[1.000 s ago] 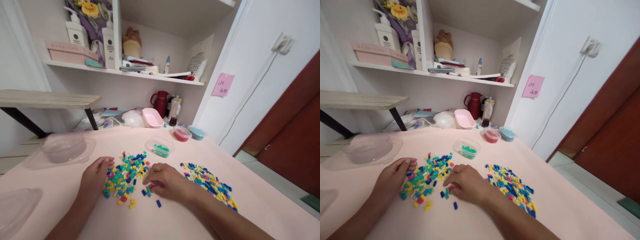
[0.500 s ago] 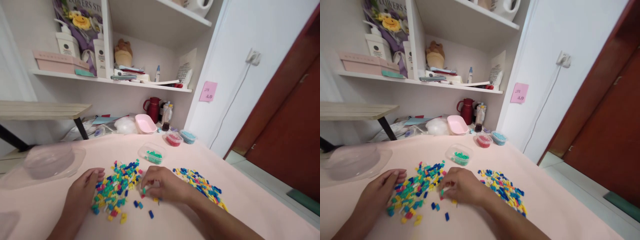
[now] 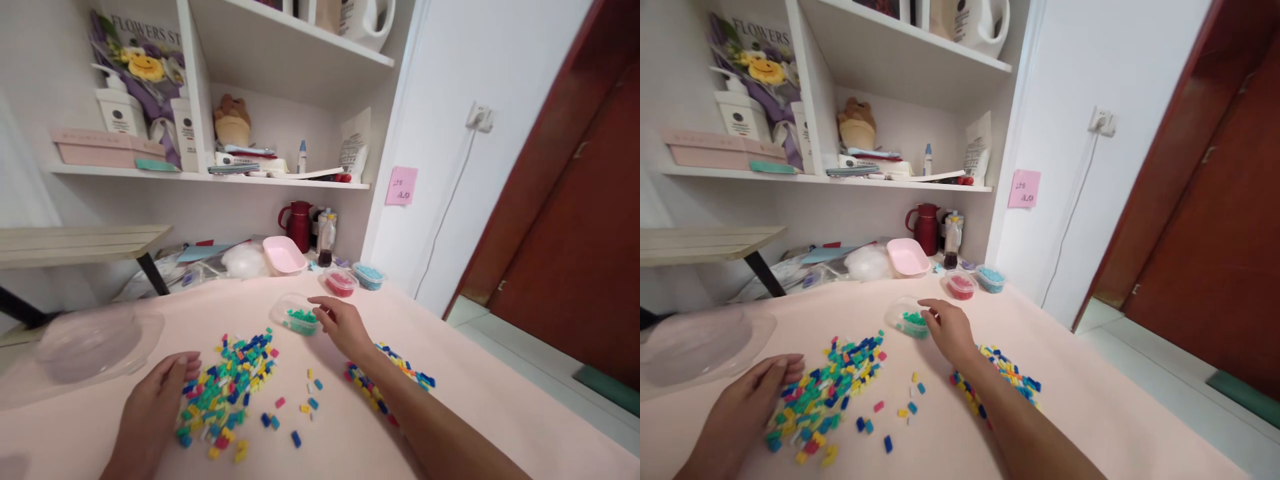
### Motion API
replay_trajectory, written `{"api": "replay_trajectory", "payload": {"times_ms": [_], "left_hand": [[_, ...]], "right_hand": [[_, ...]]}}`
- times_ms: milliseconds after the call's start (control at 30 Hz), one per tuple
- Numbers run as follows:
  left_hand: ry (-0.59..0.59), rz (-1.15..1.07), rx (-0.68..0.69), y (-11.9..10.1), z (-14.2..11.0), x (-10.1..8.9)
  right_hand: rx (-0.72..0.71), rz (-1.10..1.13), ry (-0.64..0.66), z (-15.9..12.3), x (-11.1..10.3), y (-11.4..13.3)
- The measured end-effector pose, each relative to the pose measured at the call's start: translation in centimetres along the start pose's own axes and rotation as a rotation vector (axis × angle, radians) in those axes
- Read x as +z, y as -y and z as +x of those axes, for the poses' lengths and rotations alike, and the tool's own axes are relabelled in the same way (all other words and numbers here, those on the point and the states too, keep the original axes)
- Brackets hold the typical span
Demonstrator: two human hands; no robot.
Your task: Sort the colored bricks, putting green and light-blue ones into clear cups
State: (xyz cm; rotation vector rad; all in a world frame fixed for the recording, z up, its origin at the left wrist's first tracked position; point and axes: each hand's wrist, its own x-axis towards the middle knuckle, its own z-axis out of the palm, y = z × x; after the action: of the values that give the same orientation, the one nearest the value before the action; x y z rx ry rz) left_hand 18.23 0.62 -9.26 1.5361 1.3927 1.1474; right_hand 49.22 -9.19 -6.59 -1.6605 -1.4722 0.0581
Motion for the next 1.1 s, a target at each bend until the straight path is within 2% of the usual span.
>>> {"api": "replay_trajectory", "payload": {"times_ms": [100, 233, 333, 467, 567, 667, 833, 967, 1100], "left_hand": [[-0.004, -0.025, 0.023, 0.6, -0.1, 0.2], [-0.005, -0.079, 0.035, 0.4, -0.7, 0.3], [-0.005, -0.111, 0.011, 0.0, -1.1, 0.4], [-0.003, -0.130, 0.007, 0.0, -1.3, 0.5], [-0.013, -0.150, 0.003, -0.1, -1.3, 0.7], [-0.015, -0.162, -0.004, -0.1, -1.3, 0.8], [0.001, -0.157, -0.012, 0.2, -1.2, 0.7], [0.009, -0.139, -0.021, 0.2, -1.1, 0.9], [0.013, -0.132, -0.021, 0.0, -1.1, 1.0]], "right_hand": [[-0.147, 0.053, 0.094, -1.1, 0.1, 1.4], [-0.416, 0.093, 0.372, -3.0, 0.7, 4.0], [-0.513, 0.091, 0.509, -4.5, 1.8, 5.8], [-0.498, 0.002, 0.610, -6.2, 3.6, 7.2], [-0.496, -0.088, 0.624, -6.8, 4.7, 7.4], [-0.498, -0.090, 0.632, -6.7, 5.0, 7.0], [-0.447, -0.006, 0.716, -5.6, 2.9, 6.1], [-0.406, -0.086, 0.769, -4.7, 0.7, 5.7], [-0.402, -0.098, 0.735, -4.3, 0.1, 5.7]]}}
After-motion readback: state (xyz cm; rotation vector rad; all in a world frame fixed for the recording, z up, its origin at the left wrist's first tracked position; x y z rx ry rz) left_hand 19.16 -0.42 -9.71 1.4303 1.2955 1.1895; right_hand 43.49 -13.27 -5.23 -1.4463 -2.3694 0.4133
